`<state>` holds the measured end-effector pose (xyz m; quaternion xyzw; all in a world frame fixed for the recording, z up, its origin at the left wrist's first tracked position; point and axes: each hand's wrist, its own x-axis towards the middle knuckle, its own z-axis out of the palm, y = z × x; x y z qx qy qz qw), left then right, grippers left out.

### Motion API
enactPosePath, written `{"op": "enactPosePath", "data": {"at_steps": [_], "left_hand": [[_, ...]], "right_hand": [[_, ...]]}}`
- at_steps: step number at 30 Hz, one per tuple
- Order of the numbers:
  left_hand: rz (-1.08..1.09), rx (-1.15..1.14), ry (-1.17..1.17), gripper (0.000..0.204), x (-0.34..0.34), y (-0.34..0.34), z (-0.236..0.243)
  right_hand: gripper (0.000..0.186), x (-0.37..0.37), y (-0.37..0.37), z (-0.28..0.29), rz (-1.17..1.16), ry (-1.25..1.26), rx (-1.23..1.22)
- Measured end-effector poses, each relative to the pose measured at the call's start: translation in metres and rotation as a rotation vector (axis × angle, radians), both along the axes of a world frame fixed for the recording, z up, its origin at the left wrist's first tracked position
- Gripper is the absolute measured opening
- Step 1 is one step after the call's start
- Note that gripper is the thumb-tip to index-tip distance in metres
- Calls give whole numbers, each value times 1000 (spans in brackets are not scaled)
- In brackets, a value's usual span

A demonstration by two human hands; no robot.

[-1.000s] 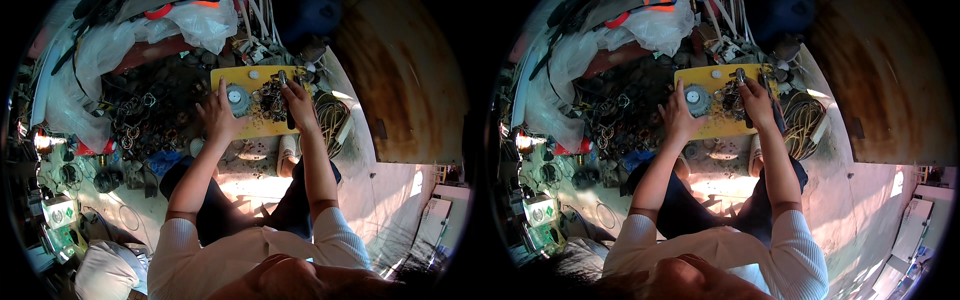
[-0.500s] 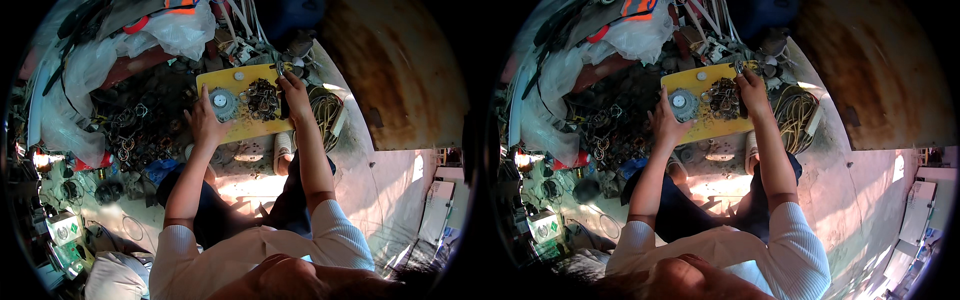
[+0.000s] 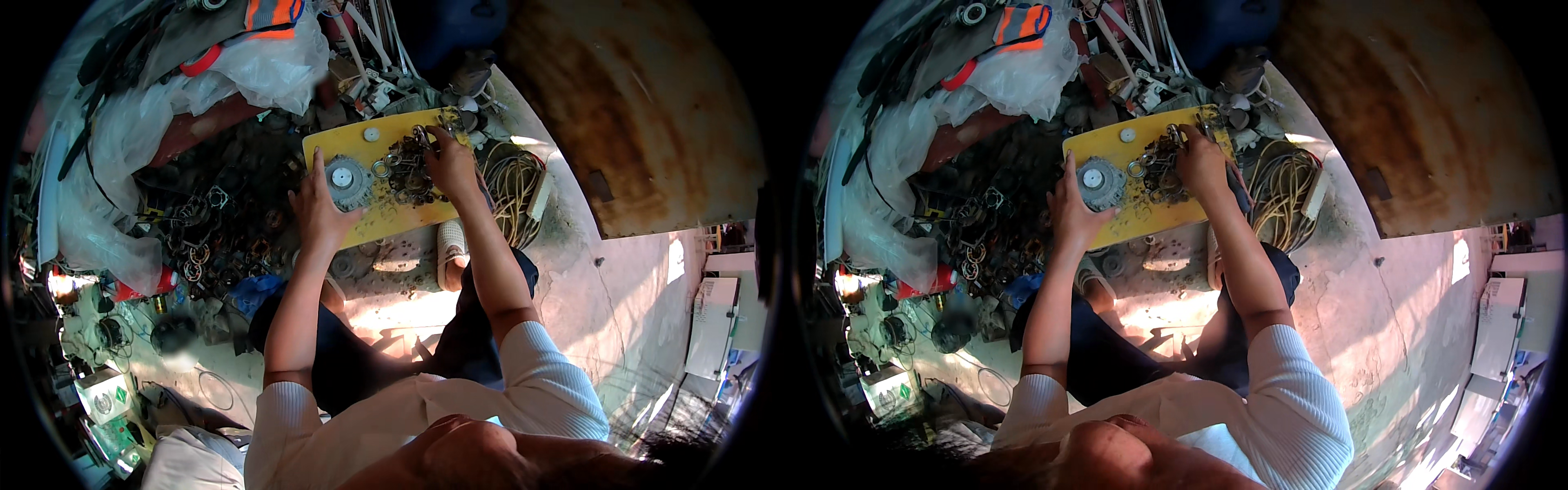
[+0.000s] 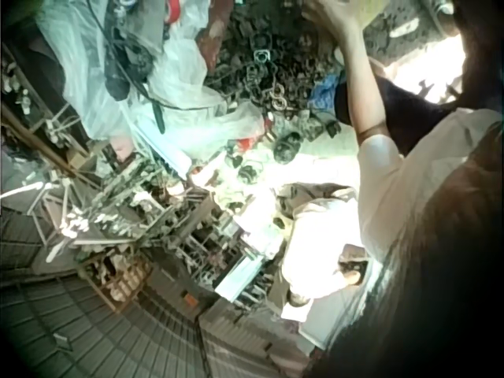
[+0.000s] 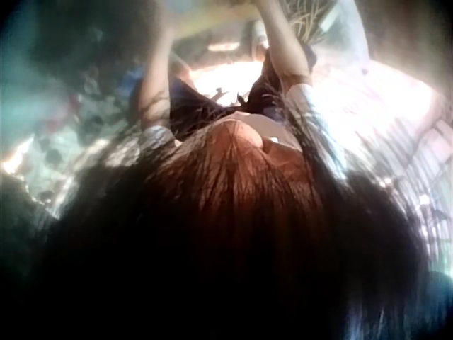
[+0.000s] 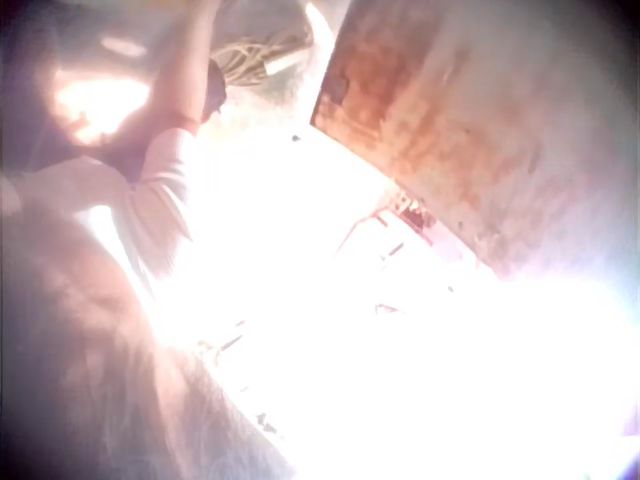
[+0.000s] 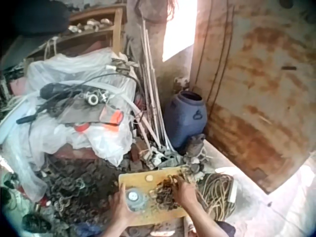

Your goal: The person disassembles an electric motor component using a screwdriver to remove internal screws and wires.

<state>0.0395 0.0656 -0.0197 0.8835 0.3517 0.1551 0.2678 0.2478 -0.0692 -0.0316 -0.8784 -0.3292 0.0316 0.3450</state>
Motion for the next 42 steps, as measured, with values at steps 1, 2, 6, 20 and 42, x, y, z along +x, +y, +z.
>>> {"op": "enactPosePath", "data": {"at_steps": [1,2,6,20,42], "left_hand": [[0,-4,10,126,0,0,1],[0,-8,21,126,0,1,3],[-2,-14,32,125,-1,2,2],[-13,-12,20,125,-1,-2,6],[20,-42,112,133,-17,-2,7]], "right_hand": [[47,0,2,-7,6,-81,16],[49,-1,6,-11,-12,-76,4],[45,-6,10,3,-26,2,-47],[22,43,-65,53,-249,-21,-147],[37,59,-77,18,83,85,-601]]}}
